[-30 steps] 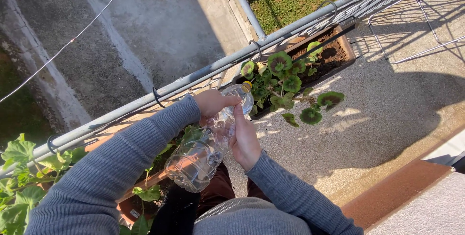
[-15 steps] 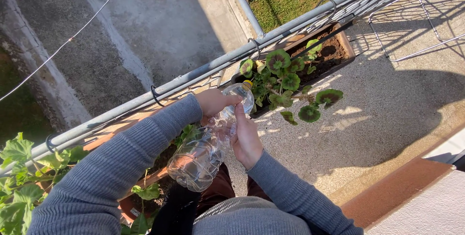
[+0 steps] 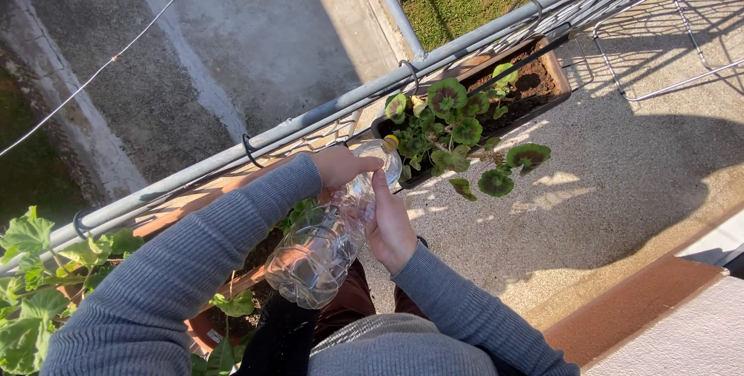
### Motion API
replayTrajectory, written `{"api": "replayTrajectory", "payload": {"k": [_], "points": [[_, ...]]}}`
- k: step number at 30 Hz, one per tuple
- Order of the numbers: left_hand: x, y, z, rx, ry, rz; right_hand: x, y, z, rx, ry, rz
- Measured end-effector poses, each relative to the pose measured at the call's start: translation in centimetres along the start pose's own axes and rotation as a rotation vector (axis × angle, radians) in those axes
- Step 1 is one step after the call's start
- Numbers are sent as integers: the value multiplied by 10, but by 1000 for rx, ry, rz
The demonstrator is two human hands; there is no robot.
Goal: The person waters several potted plants on a balcony using a clear plastic bottle. They pour water into multiple planters, remove a withered leaf from one plant, and continue watering other pots along the railing.
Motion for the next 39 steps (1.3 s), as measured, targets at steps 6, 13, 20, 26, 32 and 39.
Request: {"api": "replayTrajectory", "payload": {"k": [6,13,20,26,32,39], "points": [[8,-8,-30,-5,-9,38,-17,7,-25,39,-4,-2],[0,-1,-1,9,-12,5,17,-12,17,-15,-1,-5],[7,-19,-36,-24,-27,37,37,-11,41,-56,10,129],[6,-24,-36,-7,10,96,60,-15,64,-101,2,124],[-12,-18,-20,7,-2,63,70,-19,73,-75,-35,58],[-17,-3,0,8,38,34,28,1,30,-52,-84,27]]}}
Point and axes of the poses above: each hand's wrist, its own z-axis towards the middle knuckle, its own y-axis out of the palm, x = y × z, the point moved 5 cm from there along z, towards the middle knuckle, and after that the axes turned 10 degrees about x, right-handed, at the moved point
